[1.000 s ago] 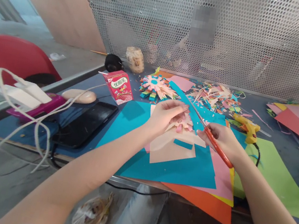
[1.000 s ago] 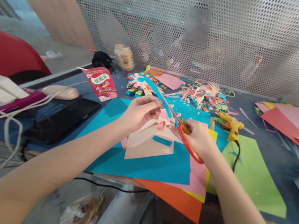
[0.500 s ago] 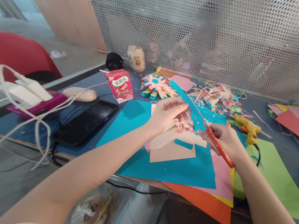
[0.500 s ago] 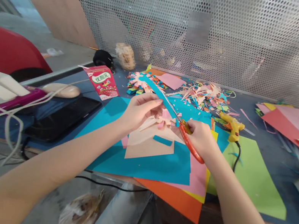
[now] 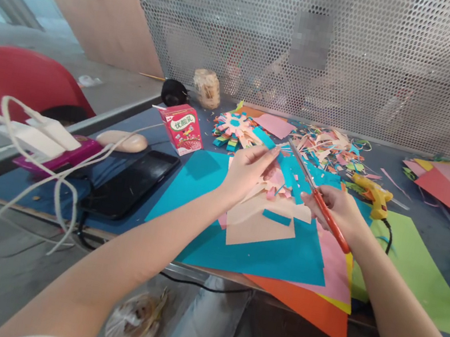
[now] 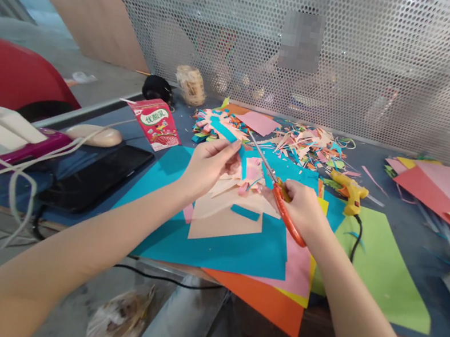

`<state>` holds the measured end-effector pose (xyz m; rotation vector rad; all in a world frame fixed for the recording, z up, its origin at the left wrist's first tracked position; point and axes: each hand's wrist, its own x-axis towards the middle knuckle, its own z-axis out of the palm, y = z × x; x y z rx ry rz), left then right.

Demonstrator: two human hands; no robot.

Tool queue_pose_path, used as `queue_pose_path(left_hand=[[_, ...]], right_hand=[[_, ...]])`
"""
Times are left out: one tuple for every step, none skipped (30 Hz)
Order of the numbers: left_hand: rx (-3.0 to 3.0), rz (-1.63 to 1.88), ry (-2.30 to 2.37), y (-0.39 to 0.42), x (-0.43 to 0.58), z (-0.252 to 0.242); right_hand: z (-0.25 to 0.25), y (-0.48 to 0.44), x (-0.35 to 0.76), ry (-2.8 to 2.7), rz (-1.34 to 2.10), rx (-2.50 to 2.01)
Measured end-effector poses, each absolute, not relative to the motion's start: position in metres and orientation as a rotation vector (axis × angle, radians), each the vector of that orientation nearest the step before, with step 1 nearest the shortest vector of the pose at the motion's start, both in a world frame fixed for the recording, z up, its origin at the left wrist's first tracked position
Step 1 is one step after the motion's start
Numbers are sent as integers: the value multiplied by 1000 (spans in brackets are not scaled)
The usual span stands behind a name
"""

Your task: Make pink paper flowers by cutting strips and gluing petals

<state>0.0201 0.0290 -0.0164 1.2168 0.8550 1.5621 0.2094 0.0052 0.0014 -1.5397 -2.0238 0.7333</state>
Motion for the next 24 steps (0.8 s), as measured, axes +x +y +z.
queue_pose_path(left_hand=[[1191,1559,840,29,20,-17],[1179,1555,826,30,20,-17],[1180,1554,815,30,20,-17],[1189,1550,808,30,20,-18],[1196,1546,806,31,20,-18],[1196,1541,811,31,20,-18],[1192,1537,824,31,20,-18],[1190,1534,840,32,20,-18],[1192,1532,859,32,20,-18],[1200,1530,885,32,20,-18],[1209,1526,913,32,20,-18],[1214,1523,935,32,19,-18],[1211,1518,944,32,19,-17],[1198,1513,939,32,20,-17],[1176,1511,917,31,20,-17],[1149,1513,879,31,20,-17],[1122,1515,830,30,21,-17],[1096,1517,782,30,21,-17],[1071,1518,741,29,22,-17],[1044,1521,705,29,22,-16],[1015,1524,680,29,23,-16],[979,1530,667,29,23,-15],[938,1542,663,29,24,-15],[893,1556,666,29,24,-14]], right_hand=[[2,5,210,-2005,739,-1545],[2,5,210,-1987,748,-1544],[2,5,210,-1971,758,-1540],[2,5,210,-1960,769,-1536],[2,5,211,-1954,781,-1533],[2,5,211,-1952,790,-1531],[1,5,211,-1953,798,-1531],[1,6,211,-1953,805,-1531],[0,6,211,-1952,812,-1532],[0,6,211,-1949,820,-1530],[-1,7,211,-1945,825,-1525],[-1,7,211,-1941,830,-1518],[-2,7,211,-1939,837,-1509],[-2,7,210,-1938,841,-1499],[-2,7,210,-1936,843,-1491],[-1,7,210,-1934,843,-1484],[-1,7,209,-1930,840,-1477],[-1,6,209,-1926,837,-1473],[0,5,209,-1924,834,-1469],[0,5,208,-1926,831,-1466],[0,5,208,-1938,826,-1463],[0,4,208,-1958,814,-1459],[-1,4,208,-1986,794,-1455],[-2,5,209,-2017,768,-1453]])
